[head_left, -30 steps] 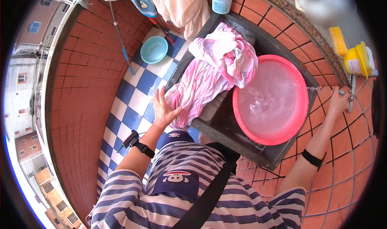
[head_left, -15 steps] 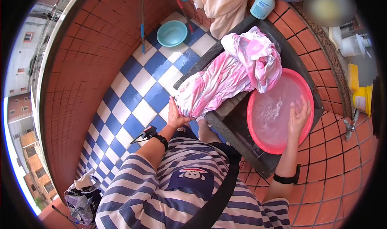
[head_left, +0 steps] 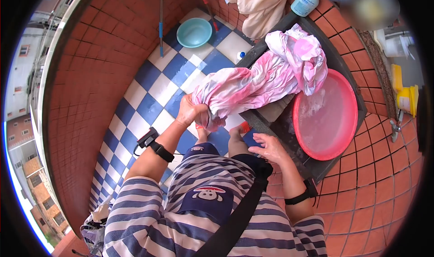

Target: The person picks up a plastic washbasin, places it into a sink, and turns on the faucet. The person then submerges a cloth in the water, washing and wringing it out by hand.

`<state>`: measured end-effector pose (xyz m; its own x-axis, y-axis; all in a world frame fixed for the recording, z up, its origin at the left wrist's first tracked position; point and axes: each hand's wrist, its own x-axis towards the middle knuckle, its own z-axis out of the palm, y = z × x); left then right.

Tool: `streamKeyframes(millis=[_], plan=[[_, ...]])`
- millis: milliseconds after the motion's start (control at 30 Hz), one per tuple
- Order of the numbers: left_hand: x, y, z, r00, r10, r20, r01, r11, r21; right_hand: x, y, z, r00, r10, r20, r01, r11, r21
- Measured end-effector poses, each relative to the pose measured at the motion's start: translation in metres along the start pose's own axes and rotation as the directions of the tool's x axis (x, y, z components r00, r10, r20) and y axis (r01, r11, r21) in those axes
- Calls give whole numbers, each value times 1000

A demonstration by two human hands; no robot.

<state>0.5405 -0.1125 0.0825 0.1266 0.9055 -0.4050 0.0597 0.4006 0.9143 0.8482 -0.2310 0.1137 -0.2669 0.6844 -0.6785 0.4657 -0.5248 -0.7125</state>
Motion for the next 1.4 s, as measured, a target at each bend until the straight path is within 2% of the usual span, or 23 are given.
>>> streamKeyframes(millis=[67,133,200,233,267,300,333,367,533,633,733,833,867,933,967,1067,1100,1200,1267,1300,1333,1367,1400], plan=[[2,78,1,999,-16,50,2,962,272,37,0,59,990,-124,-72,116,987,-115],[-2,137,16,979,-55,198,30,991,129,76,-9,120,928,-232,-290,146,946,-289],[-18,191,37,946,-141,294,179,978,-109,125,-25,153,897,-426,-119,343,840,-421],[-19,202,44,928,-173,331,235,959,-160,136,-32,180,832,-355,-426,285,933,-220],[-19,212,49,907,-201,371,291,934,-206,162,-35,175,699,-571,-431,399,811,-429],[-17,224,52,882,-201,427,361,870,-336,171,-45,170,710,-408,-574,519,854,36],[-18,236,53,852,-191,488,432,783,-448,172,-54,165,752,-204,-627,576,666,474],[-20,249,52,832,-140,538,477,676,-562,147,-74,152,728,-140,-671,605,591,533],[22,266,30,836,-207,509,524,577,-626,0,-148,56,350,54,-935,832,440,337],[1,267,40,789,-188,584,570,578,-584,-88,-171,-15,210,-27,-977,869,463,174],[-26,276,68,657,-70,750,618,620,-484,-152,-219,-57,-70,-48,-996,812,577,-84],[-39,299,106,577,-20,816,563,734,-380,-202,-256,-74,-167,-91,-982,852,487,-191],[-31,305,126,456,60,888,605,711,-359,-216,-253,-85,-196,-87,-977,845,490,-213],[-31,317,165,472,174,864,571,687,-450,-245,-245,-113,-366,-255,-895,690,570,-445],[-29,322,186,399,200,895,666,608,-433,-255,-245,-127,-499,-252,-829,643,534,-549],[-33,330,240,316,248,916,702,588,-401,-307,-210,-189,-591,-282,-756,492,616,-615],[-38,331,256,344,237,909,696,586,-416,-320,-193,-210,-632,-389,-670,267,703,-659],[-40,323,289,341,247,907,568,715,-408,-312,-154,-246,-727,-320,-607,221,728,-649],[-13,294,313,238,268,934,371,863,-342,-287,-112,-258,-716,-312,-625,192,773,-605],[-2,273,324,322,283,903,36,950,-311,-268,-89,-261,-701,-319,-637,152,806,-572],[5,253,328,322,408,854,-384,881,-276,-244,-68,-255,-651,-327,-685,244,764,-597],[11,224,323,406,447,797,-816,570,97,-224,-37,-250,-539,-323,-778,322,774,-544],[18,192,320,424,339,840,-869,414,271,-200,-5,-239,-444,-284,-850,352,817,-457]])
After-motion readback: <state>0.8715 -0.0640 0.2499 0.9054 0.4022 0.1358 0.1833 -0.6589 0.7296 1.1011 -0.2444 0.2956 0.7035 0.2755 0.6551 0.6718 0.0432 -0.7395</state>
